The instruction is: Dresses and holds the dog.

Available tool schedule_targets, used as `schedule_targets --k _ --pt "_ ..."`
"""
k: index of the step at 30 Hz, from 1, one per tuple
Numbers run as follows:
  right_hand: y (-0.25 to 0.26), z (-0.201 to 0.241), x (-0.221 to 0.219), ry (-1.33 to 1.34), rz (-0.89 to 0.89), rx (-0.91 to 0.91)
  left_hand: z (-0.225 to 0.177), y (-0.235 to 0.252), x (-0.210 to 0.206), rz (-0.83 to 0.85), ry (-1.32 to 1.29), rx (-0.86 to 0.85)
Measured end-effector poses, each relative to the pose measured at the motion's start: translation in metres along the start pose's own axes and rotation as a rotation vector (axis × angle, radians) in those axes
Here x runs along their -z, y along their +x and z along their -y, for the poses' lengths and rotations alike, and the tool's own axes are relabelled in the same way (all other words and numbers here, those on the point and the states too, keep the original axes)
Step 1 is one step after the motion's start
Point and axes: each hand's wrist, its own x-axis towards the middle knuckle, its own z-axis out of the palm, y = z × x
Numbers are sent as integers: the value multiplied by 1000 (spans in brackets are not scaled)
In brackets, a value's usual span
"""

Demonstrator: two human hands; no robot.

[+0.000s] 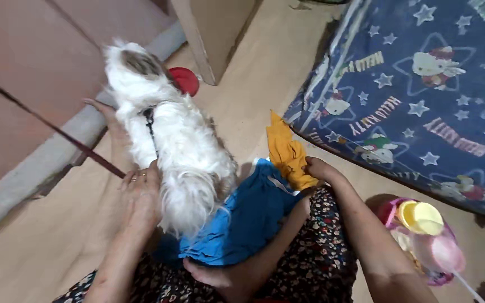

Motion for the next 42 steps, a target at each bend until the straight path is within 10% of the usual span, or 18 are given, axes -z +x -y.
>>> schedule_targets --k 7,16,21,28,36,42 --pt "-4 58 -39 470 -102 104 3 7 4 16 -49 25" --pt "-3 0 -12 725 -806 101 20 2 -7 -34 -21 -90" --pt "0 0 -9 1622 -470 109 29 0 -6 9 3 -80" --pt "-7 4 -13 505 -534 -27 31 -5 0 17 23 -67" --pt "2 -9 -3 1372 -704 54 36 -10 -5 11 37 -70" --pt "0 6 -9 642 -675 -158 35 -10 -6 12 48 -44"
